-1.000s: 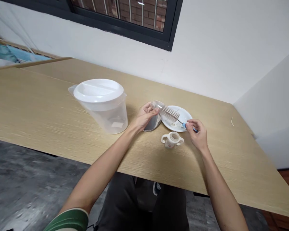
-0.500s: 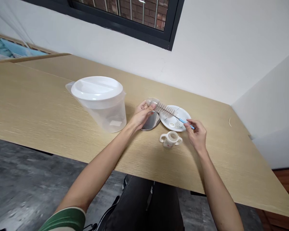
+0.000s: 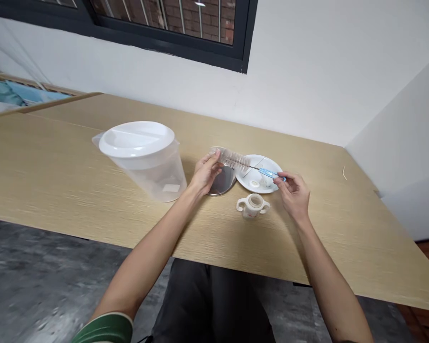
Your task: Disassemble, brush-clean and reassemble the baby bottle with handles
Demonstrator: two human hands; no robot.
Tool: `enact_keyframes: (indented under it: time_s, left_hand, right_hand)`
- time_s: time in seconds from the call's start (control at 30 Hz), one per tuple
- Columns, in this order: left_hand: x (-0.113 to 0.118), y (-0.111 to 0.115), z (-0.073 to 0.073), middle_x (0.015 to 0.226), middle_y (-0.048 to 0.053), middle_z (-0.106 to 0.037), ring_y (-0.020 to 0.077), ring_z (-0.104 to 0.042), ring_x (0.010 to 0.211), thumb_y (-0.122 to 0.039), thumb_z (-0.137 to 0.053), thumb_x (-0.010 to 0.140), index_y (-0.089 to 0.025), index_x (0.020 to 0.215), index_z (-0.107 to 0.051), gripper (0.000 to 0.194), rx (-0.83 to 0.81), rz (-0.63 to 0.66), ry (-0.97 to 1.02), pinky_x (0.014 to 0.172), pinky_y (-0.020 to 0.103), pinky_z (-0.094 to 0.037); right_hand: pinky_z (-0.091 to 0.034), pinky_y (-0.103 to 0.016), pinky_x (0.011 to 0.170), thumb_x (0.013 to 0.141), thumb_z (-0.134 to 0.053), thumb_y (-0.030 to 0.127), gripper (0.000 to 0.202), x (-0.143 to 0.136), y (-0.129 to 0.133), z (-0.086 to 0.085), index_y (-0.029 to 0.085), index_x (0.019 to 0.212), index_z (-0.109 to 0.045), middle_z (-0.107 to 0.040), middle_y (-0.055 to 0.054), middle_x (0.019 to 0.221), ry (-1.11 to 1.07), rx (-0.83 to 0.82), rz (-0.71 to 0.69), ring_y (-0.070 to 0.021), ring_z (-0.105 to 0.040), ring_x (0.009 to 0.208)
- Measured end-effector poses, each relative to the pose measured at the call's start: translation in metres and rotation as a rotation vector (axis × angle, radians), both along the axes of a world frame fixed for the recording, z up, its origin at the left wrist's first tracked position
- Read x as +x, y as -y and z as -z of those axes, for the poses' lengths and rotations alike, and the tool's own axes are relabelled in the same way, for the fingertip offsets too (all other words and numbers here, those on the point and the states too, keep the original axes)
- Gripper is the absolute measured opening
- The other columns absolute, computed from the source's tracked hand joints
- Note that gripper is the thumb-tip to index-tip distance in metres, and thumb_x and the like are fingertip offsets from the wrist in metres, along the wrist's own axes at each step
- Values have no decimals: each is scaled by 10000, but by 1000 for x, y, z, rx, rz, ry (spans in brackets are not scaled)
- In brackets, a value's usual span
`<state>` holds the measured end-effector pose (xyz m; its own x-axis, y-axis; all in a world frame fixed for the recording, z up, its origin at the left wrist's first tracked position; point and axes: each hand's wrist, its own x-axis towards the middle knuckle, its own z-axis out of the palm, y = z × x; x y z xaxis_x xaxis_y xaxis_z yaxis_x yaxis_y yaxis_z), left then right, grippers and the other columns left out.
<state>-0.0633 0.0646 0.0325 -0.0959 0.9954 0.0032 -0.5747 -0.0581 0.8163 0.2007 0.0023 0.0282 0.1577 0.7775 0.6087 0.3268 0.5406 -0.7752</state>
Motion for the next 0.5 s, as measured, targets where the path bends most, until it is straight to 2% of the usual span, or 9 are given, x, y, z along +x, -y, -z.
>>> enact_keyframes:
  time_s: [0.1, 0.2, 0.27, 0.37, 0.5]
  left_hand:
    - [-2, 1, -2, 783, -25, -694, 84, -623, 652, -480, -963, 594, -194, 882, -692, 488, 12, 46, 18, 594, 193, -461]
    - [-2, 4, -5, 835, -25, -712, 81, -624, 672, -439, -988, 557, -200, 879, -688, 500, 41, 80, 22, 614, 193, -477]
    - [-2, 6, -7, 852, -26, -714, 75, -610, 665, -429, -991, 553, -202, 877, -691, 496, 56, 82, 33, 619, 190, -482]
    - [-1, 7, -8, 815, -26, -697, 70, -589, 641, -461, -972, 589, -197, 872, -697, 475, 57, 60, 31, 606, 188, -472]
    - [0, 5, -6, 748, -25, -666, 81, -597, 641, -502, -962, 592, -190, 841, -684, 486, 0, 16, 20, 581, 193, -447]
  right_hand:
    - [-594, -327, 640, 873, -729, 479, 307, 0, 2, -1, 220, 1031, -685, -679, -31, 870, -37, -40, 15, -156, -676, 674]
    - [-526, -285, 519, 913, -678, 506, 307, -2, 5, -4, 218, 1019, -675, -609, 30, 652, -72, -80, 5, -121, -584, 500]
    - [-459, -263, 438, 932, -637, 543, 331, -3, 6, -6, 219, 997, -658, -572, 46, 586, -99, -125, -6, -110, -530, 432]
    - [-392, -246, 381, 931, -621, 577, 364, -3, 7, -7, 227, 1029, -618, -575, 49, 587, -100, -168, -46, -105, -505, 411]
    - [-447, -255, 421, 826, -751, 557, 445, -2, 6, -7, 241, 1090, -582, -646, 13, 771, -53, -108, -45, -106, -547, 494]
